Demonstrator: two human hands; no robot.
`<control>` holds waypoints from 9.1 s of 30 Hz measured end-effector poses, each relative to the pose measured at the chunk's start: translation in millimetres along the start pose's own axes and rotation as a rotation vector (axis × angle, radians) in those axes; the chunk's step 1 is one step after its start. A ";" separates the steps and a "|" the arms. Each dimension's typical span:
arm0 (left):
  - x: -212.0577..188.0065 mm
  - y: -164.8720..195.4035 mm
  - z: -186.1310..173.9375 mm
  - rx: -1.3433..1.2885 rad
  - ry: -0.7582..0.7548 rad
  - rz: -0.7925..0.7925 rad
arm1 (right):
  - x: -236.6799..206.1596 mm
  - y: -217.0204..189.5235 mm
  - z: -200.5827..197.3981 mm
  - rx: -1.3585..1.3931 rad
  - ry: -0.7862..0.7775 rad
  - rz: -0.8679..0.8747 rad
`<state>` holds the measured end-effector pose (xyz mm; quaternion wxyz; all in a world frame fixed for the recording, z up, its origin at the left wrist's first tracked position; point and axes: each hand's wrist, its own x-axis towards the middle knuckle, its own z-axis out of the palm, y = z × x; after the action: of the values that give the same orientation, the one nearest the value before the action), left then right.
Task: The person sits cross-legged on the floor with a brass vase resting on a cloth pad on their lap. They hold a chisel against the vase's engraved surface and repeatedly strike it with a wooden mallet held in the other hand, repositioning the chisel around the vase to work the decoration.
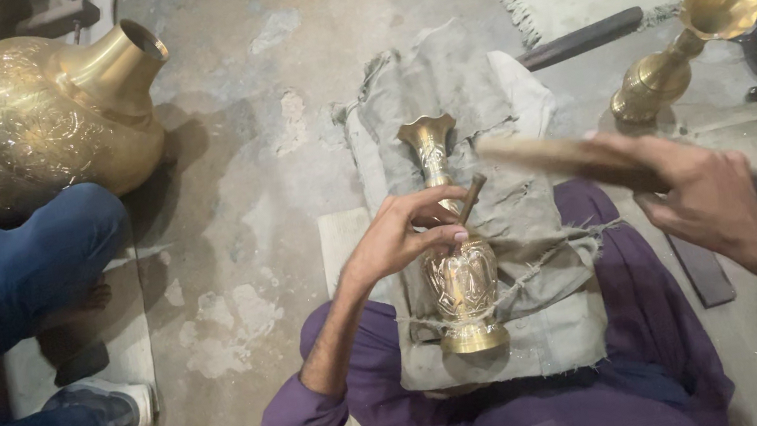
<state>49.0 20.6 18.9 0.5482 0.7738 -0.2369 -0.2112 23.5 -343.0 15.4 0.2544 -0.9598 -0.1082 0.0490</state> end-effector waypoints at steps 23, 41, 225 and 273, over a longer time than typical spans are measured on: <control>-6.5 -4.4 22.6 -0.074 0.209 -0.048 | 34.7 -2.5 -26.1 -0.371 -0.248 0.024; -7.1 0.7 33.1 -0.190 0.301 -0.055 | 58.2 -9.3 -50.5 -0.045 -0.186 0.013; -22.2 -26.2 90.0 -0.056 0.701 0.099 | 90.4 -96.4 -69.2 -0.476 -0.425 -0.271; -26.9 -31.9 94.5 -0.077 0.688 0.101 | 89.1 -88.6 -56.9 -0.380 -0.192 -0.382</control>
<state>-23.6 -24.9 -38.8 0.6343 0.7658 -0.0681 0.0805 102.4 -274.4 105.4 0.0631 -0.9435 -0.3178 0.0697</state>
